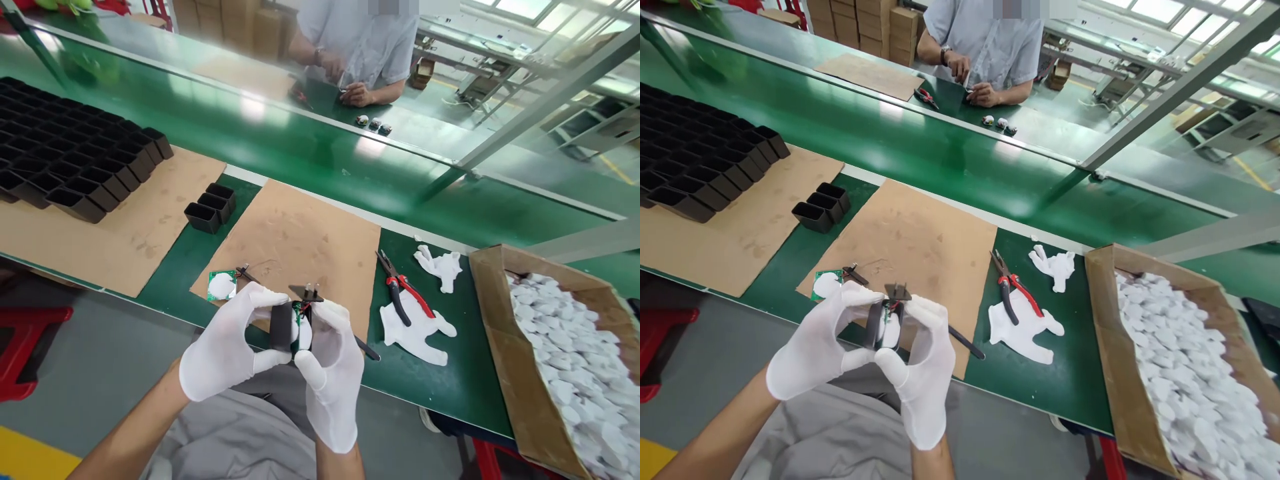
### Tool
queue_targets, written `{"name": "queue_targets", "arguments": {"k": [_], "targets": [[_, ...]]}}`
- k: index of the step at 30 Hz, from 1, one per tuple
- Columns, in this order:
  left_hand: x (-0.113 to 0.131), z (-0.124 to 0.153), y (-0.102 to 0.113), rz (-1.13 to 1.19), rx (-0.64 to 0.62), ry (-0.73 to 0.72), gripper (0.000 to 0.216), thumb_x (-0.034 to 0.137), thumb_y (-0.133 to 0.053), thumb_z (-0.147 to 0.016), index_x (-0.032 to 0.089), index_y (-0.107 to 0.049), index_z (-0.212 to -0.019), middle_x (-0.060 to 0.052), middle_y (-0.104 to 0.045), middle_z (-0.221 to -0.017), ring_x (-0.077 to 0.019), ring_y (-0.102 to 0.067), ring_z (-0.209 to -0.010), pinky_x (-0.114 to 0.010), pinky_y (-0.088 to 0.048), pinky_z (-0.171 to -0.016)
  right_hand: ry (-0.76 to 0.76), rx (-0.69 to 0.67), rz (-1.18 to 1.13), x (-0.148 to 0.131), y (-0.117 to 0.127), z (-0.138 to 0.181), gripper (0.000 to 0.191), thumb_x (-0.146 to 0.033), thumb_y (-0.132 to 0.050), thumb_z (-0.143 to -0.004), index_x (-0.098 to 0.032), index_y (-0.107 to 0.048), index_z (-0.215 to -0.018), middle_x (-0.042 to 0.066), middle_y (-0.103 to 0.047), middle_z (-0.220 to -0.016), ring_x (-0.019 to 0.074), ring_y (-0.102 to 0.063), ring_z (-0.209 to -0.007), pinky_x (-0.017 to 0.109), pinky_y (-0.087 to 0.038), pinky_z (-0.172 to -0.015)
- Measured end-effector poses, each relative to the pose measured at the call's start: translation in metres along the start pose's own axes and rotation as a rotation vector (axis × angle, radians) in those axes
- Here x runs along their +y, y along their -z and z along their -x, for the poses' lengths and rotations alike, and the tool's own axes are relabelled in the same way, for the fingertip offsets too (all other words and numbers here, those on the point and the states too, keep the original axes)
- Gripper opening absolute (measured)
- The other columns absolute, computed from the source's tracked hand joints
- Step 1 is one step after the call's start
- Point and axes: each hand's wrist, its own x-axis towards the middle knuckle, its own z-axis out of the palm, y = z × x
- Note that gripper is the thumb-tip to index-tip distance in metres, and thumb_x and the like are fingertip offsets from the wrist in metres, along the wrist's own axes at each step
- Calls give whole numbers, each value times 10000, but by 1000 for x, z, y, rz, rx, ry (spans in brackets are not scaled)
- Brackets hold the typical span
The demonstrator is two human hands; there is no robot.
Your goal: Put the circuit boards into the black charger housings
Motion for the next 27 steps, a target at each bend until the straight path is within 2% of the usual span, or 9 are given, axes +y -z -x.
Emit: {"name": "queue_targets", "arguments": {"k": [3, 6, 10, 14, 18, 20, 23, 25, 27], "targets": [[-5, 7, 1, 144, -55, 54, 627, 98, -819, -841, 284, -569, -1385, -57, -625, -1240, -229, -751, -1062, -444, -677, -984, 81, -152, 161, -7, 8, -9, 489, -361, -896, -821, -321, -732, -1280, 78, -708, -1286, 304, -672, -1213, 484, -573, -1022], [-11, 9, -3, 238, -86, 56, 605, 124, -791, -874, 277, -561, -1412, -86, -588, -1293, -238, -713, -1085, -483, -657, -1013, 177, -192, 265, -14, 9, -9, 499, -315, -931, -802, -317, -735, -1261, 72, -757, -1203, 296, -713, -1135, 478, -609, -967], [-25, 4, -15, 319, -60, -3, 609, 235, -828, -877, 287, -535, -1408, -107, -561, -1320, -228, -687, -1027, -459, -666, -932, 352, 4, 440, -10, 1, 7, 462, -285, -931, -826, -341, -734, -1240, 68, -791, -1246, 279, -787, -1064, 440, -669, -893], [-32, 0, -22, 287, -29, -56, 585, 222, -832, -861, 285, -558, -1375, -110, -575, -1322, -284, -661, -1197, -490, -634, -1018, 461, 138, 597, 7, -6, 28, 469, -191, -929, -820, -358, -741, -1216, 29, -795, -1292, 231, -828, -947, 331, -690, -758], [-25, -5, -20, 229, -53, -83, 674, 101, -816, -839, 302, -579, -1437, -115, -584, -1330, -315, -641, -1263, -525, -599, -1086, 500, 198, 522, 13, -3, 29, 520, -104, -928, -800, -289, -727, -1242, 41, -799, -1234, 210, -805, -1020, 317, -670, -894], [-22, -7, -18, 226, -67, -81, 714, 64, -797, -841, 319, -572, -1469, -109, -588, -1320, -311, -657, -1242, -529, -603, -1082, 436, 151, 455, 8, 1, 21, 587, -145, -938, -795, -278, -697, -1314, 61, -767, -1274, 229, -752, -1142, 365, -633, -999], [-20, -9, -18, 200, -78, -77, 753, 11, -760, -822, 324, -570, -1480, -102, -594, -1319, -319, -661, -1249, -535, -608, -1079, 248, -40, 332, -5, 10, 5, 574, -305, -903, -833, -298, -679, -1362, 72, -710, -1340, 279, -664, -1264, 451, -577, -1072], [-21, -9, -19, 176, -86, -88, 793, -33, -731, -793, 325, -568, -1481, -100, -599, -1333, -325, -647, -1277, -531, -609, -1080, 99, -120, 229, -14, 15, -6, 451, -348, -840, -878, -314, -708, -1308, 54, -723, -1281, 278, -679, -1201, 442, -576, -1023], [-22, -8, -20, 175, -90, -105, 820, -64, -694, -776, 330, -567, -1484, -96, -603, -1343, -316, -641, -1282, -519, -615, -1070, -62, -132, 115, -23, 17, -15, 273, -347, -777, -934, -315, -752, -1203, 28, -752, -1148, 249, -705, -1066, 402, -575, -937]]}}
